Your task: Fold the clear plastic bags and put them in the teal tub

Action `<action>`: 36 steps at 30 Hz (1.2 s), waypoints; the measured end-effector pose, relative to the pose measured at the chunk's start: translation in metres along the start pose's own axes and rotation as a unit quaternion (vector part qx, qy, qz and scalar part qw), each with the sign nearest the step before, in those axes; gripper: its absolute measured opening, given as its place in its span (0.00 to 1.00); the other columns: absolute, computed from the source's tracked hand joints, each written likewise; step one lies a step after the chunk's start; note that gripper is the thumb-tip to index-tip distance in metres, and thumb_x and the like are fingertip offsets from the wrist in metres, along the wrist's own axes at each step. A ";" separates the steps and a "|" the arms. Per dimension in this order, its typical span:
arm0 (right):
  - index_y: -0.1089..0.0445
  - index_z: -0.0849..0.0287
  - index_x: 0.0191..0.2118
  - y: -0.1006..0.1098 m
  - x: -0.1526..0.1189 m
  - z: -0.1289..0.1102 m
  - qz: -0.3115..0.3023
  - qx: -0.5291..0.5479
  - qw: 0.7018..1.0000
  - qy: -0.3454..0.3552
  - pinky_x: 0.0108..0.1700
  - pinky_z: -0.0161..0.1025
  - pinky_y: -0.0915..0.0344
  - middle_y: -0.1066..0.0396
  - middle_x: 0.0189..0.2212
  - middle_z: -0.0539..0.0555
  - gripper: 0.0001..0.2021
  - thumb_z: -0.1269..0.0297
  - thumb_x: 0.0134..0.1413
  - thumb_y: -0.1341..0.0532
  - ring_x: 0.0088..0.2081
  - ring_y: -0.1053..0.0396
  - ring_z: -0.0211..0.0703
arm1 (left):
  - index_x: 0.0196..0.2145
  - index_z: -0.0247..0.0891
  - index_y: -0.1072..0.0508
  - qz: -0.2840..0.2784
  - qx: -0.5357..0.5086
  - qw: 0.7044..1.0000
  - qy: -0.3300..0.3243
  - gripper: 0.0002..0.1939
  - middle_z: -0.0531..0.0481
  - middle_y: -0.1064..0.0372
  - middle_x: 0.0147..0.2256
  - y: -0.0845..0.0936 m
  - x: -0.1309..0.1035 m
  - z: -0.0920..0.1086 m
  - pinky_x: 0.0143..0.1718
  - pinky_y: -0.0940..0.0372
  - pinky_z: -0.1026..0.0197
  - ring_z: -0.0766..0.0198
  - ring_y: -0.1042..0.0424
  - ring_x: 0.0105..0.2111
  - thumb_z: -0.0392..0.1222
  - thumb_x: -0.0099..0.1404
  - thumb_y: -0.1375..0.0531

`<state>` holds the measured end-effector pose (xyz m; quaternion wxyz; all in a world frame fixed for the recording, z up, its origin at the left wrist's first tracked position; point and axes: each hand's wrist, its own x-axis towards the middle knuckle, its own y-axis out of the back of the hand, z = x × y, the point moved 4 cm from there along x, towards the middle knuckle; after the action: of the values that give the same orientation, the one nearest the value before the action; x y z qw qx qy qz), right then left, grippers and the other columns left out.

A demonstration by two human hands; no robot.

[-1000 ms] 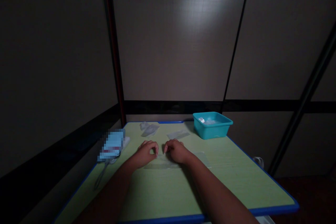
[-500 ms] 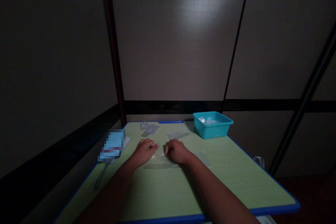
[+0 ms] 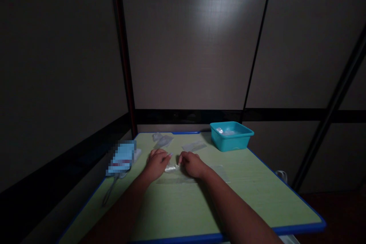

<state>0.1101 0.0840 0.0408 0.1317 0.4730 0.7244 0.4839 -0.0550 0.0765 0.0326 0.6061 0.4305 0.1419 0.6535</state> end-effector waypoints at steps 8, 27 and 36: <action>0.28 0.54 0.35 -0.001 0.001 -0.001 -0.016 0.001 1.000 0.027 0.38 0.34 0.47 0.31 0.27 0.48 0.19 0.79 0.38 0.49 0.34 0.37 0.39 | 0.12 0.41 0.30 0.025 0.005 0.999 -0.049 0.27 0.50 0.29 0.31 0.006 -0.001 0.012 0.47 0.49 0.57 0.58 0.35 0.40 0.49 0.64 0.53; 0.28 0.54 0.28 -0.003 -0.001 -0.004 -0.029 -0.007 0.998 0.047 0.44 0.37 0.49 0.29 0.31 0.48 0.13 0.75 0.45 0.48 0.39 0.38 0.41 | 0.33 0.38 0.35 -0.043 -0.518 0.849 0.096 0.25 0.47 0.35 0.36 -0.002 -0.008 0.029 0.41 0.37 0.55 0.62 0.32 0.34 0.63 0.61 0.56; 0.29 0.55 0.28 -0.002 0.002 -0.002 0.003 0.001 1.000 0.010 0.46 0.43 0.51 0.31 0.31 0.50 0.13 0.76 0.43 0.49 0.41 0.40 0.43 | 0.32 0.38 0.35 -0.117 -0.506 0.838 0.165 0.28 0.48 0.35 0.33 -0.008 -0.014 0.034 0.36 0.34 0.55 0.65 0.32 0.28 0.64 0.61 0.59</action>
<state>0.1070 0.0843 0.0403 0.1224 0.4704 0.7247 0.4884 -0.0264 0.0535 0.0414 0.7790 -0.0704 -0.0616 0.6200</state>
